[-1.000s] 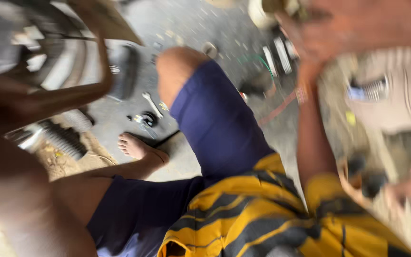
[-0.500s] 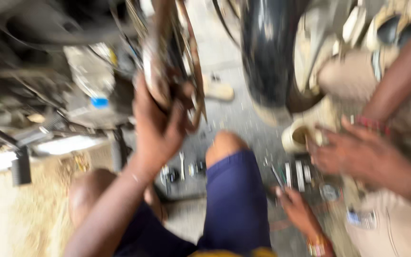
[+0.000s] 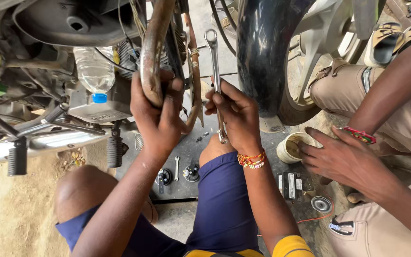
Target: The person manipulates wires on a motorcycle by hand and with electrical tape, and uses a wrench on a component.
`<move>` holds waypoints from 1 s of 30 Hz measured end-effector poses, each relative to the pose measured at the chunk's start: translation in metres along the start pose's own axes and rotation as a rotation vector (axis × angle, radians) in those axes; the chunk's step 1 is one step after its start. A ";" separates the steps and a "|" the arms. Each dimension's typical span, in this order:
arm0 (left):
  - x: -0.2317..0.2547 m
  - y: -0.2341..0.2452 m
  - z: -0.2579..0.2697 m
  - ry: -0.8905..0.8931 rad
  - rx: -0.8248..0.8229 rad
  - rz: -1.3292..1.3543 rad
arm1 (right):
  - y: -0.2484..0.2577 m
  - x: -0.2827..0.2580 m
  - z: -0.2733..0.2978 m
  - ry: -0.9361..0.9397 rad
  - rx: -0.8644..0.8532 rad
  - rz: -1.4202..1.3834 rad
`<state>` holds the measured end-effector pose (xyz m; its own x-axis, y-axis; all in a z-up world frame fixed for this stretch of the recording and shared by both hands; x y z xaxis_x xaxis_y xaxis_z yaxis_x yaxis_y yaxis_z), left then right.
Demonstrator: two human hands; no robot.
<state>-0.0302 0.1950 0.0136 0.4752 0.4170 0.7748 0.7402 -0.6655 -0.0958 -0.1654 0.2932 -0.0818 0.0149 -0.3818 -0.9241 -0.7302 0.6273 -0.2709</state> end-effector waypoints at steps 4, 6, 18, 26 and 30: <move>-0.005 0.002 0.003 -0.065 0.004 -0.039 | 0.004 -0.002 -0.004 0.068 -0.011 0.071; -0.007 0.002 0.003 -0.095 0.014 -0.066 | 0.005 0.000 -0.007 0.085 -0.015 0.077; -0.012 -0.001 0.004 -0.070 0.036 0.033 | 0.004 -0.011 -0.007 0.425 0.187 0.708; -0.017 -0.001 0.006 -0.052 0.064 0.055 | 0.006 -0.023 0.010 0.315 -0.016 0.168; -0.015 -0.001 0.003 -0.083 0.036 0.001 | 0.009 -0.007 0.001 0.221 -0.002 0.097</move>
<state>-0.0369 0.1917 -0.0004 0.5123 0.4672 0.7206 0.7556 -0.6441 -0.1197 -0.1710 0.3022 -0.0785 -0.2046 -0.4593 -0.8644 -0.7225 0.6666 -0.1832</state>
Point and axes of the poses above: each hand's wrist, its own z-axis away from the middle knuckle, its own y-axis out of the back of the hand, x = y × z, the point moved 5 cm from there along -z, towards the middle knuckle, and after that the axes turned 14 degrees about z, right-handed, at the moved point
